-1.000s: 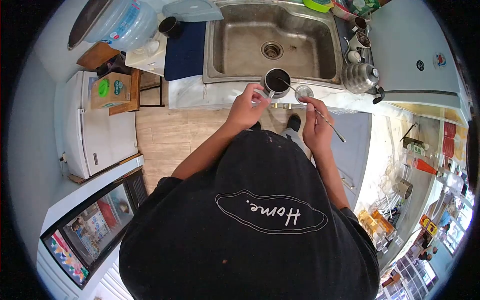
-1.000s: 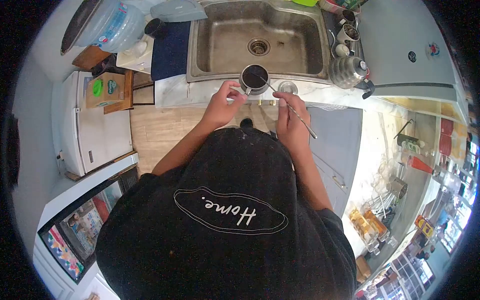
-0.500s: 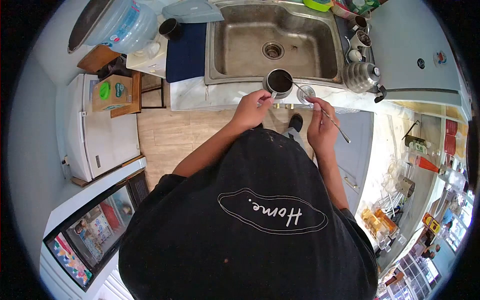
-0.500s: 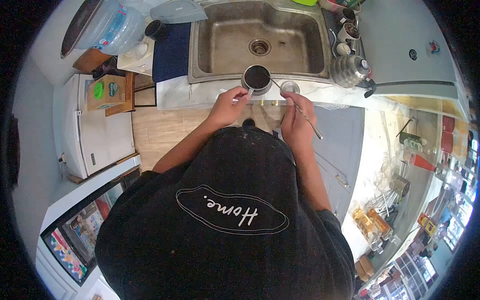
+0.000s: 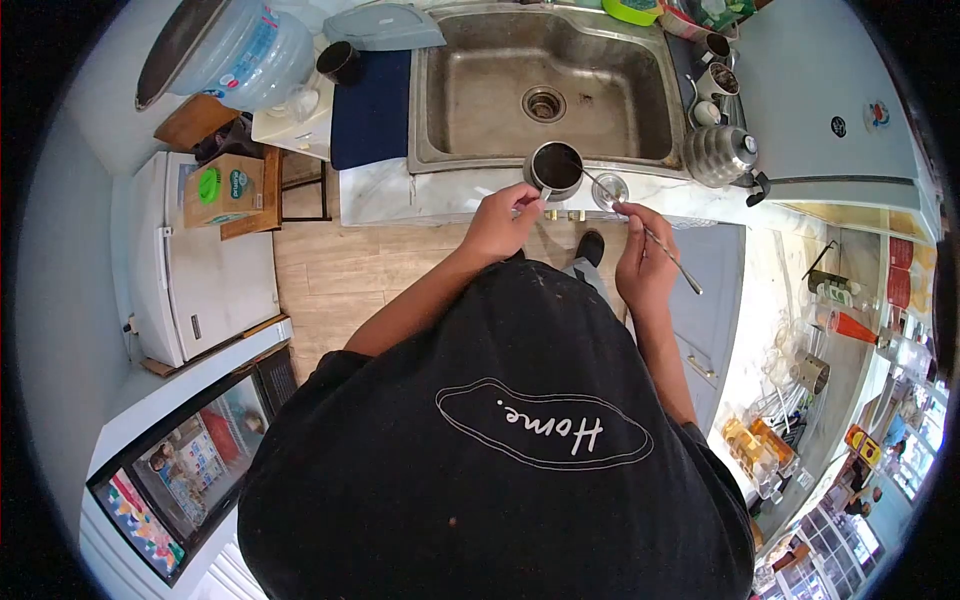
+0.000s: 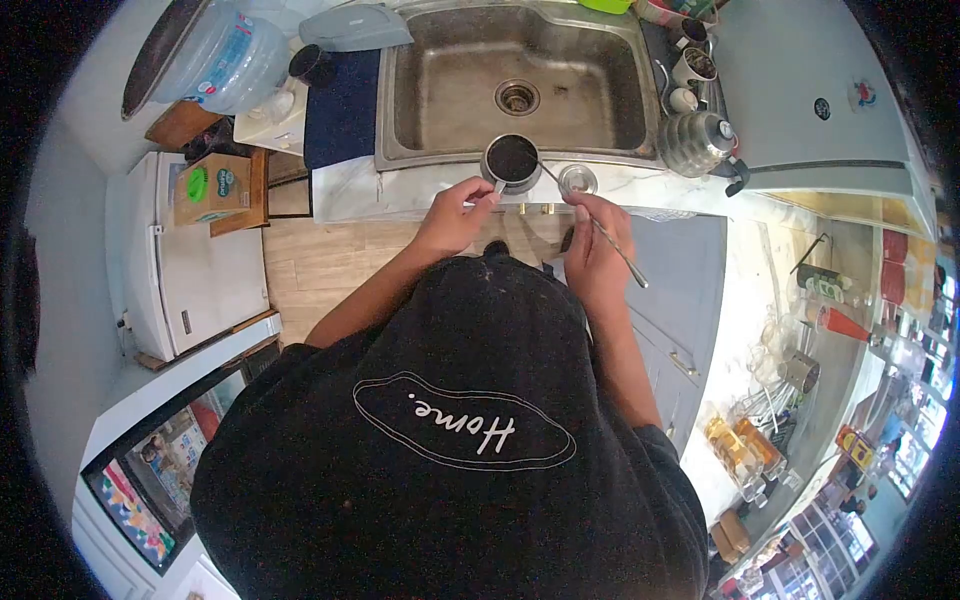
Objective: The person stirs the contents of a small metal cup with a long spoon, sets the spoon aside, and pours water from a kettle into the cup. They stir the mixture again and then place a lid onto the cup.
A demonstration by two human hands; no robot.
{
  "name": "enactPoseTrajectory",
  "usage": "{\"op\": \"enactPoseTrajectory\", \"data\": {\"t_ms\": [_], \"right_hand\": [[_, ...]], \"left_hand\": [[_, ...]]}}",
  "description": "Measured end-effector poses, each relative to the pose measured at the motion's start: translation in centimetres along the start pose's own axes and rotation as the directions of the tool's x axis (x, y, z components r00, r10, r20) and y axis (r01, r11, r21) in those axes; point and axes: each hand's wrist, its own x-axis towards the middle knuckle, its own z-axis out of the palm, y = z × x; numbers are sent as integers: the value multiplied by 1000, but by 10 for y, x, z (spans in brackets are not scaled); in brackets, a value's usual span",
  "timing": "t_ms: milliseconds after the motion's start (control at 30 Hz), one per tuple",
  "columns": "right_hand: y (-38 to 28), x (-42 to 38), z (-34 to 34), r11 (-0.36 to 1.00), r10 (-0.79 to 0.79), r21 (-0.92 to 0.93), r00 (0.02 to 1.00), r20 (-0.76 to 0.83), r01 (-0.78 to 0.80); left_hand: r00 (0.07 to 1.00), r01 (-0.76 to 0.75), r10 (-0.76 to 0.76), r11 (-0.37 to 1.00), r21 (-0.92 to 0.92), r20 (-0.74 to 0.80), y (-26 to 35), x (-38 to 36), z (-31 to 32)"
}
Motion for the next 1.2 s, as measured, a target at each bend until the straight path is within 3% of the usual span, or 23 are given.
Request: {"op": "enactPoseTrajectory", "data": {"t_ms": [200, 400, 500, 700, 900, 1100, 1200], "right_hand": [[-6, -3, 7, 999, -32, 14, 999, 43, 32], [-2, 2, 8, 996, -74, -51, 997, -16, 73], [-7, -5, 1, 1000, -25, -18, 1000, -3, 25], [-10, -5, 13, 992, -121, -34, 992, 31, 122], [-4, -10, 5, 998, -39, -50, 999, -3, 39], [-10, -8, 14, 991, -130, -39, 992, 3, 130], [-10, -6, 16, 994, -98, -55, 995, -27, 97]], "left_hand": [[1000, 1, 0, 1000, 16, -12, 0, -1, 2], [1000, -16, 16, 1000, 14, -4, -1, -1, 1], [1000, -29, 29, 1000, 10, 2, -3, -2, 1], [1000, -25, 25, 1000, 15, -12, -5, -1, 3], [999, 26, -27, 999, 47, 28, -6, 0, 0], [999, 23, -25, 998, 55, 36, -4, -1, 0], [999, 22, -24, 999, 37, 40, -4, 0, 0]]}}
